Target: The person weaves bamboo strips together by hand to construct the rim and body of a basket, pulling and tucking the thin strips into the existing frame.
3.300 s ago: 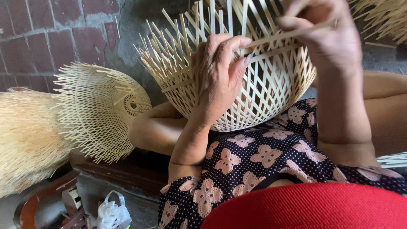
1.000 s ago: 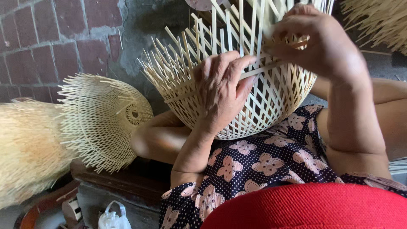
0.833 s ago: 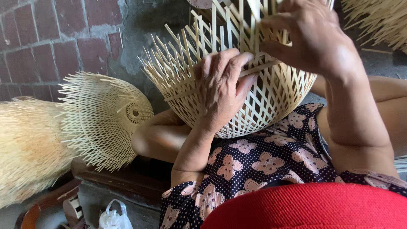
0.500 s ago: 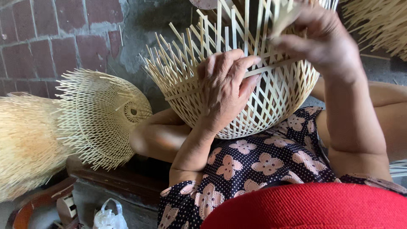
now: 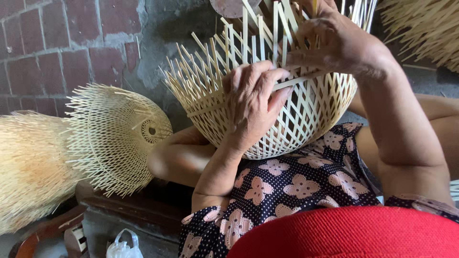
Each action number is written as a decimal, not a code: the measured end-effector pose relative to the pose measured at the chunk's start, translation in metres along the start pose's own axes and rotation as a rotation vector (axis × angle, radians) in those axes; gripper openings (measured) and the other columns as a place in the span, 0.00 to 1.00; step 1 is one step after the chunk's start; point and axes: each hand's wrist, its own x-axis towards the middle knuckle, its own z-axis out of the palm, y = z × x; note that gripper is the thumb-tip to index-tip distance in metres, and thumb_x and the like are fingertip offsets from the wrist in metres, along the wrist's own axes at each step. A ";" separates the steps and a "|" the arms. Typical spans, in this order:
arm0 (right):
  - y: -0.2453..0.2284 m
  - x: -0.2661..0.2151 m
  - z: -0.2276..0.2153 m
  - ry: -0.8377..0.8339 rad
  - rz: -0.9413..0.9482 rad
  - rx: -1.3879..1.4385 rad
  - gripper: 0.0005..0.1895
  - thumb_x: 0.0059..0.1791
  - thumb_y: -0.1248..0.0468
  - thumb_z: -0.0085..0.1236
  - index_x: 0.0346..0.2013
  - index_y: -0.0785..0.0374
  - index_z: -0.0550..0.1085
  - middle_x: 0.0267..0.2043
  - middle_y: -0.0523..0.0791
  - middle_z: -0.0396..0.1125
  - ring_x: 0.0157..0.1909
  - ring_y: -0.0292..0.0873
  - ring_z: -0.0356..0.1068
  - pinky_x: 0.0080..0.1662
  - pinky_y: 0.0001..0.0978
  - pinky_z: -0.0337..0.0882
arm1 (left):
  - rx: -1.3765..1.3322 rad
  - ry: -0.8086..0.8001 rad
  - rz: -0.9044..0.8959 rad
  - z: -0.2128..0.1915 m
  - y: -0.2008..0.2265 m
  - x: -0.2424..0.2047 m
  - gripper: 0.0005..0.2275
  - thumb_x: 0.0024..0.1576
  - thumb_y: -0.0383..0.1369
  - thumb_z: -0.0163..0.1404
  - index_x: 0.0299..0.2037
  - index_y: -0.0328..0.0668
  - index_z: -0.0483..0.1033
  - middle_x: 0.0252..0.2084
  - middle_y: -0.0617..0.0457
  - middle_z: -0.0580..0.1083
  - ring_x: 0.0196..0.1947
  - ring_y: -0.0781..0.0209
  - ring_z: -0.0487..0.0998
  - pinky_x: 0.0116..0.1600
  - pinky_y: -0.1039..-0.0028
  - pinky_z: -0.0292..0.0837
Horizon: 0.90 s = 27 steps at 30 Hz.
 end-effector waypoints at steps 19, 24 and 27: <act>-0.042 -0.025 0.012 0.433 -0.276 -1.090 0.20 0.47 0.40 0.69 0.45 0.46 0.84 0.46 0.48 0.72 0.53 0.46 0.70 0.54 0.45 0.71 | -0.059 -0.029 0.001 0.006 -0.007 -0.014 0.20 0.58 0.46 0.65 0.53 0.50 0.73 0.54 0.59 0.66 0.55 0.58 0.64 0.63 0.66 0.61; -0.030 -0.018 0.008 0.185 -0.259 -0.844 0.21 0.53 0.45 0.62 0.49 0.56 0.83 0.53 0.53 0.70 0.55 0.51 0.66 0.53 0.51 0.68 | 0.032 -0.016 0.029 0.012 -0.005 -0.035 0.23 0.57 0.46 0.64 0.59 0.51 0.74 0.62 0.59 0.68 0.62 0.56 0.64 0.72 0.64 0.61; -0.023 -0.001 0.006 0.119 -0.325 -0.719 0.20 0.48 0.46 0.67 0.44 0.57 0.83 0.51 0.53 0.71 0.54 0.52 0.70 0.53 0.51 0.71 | 0.001 0.002 0.028 0.017 -0.007 -0.037 0.22 0.57 0.44 0.65 0.58 0.51 0.74 0.62 0.60 0.68 0.63 0.57 0.64 0.73 0.65 0.61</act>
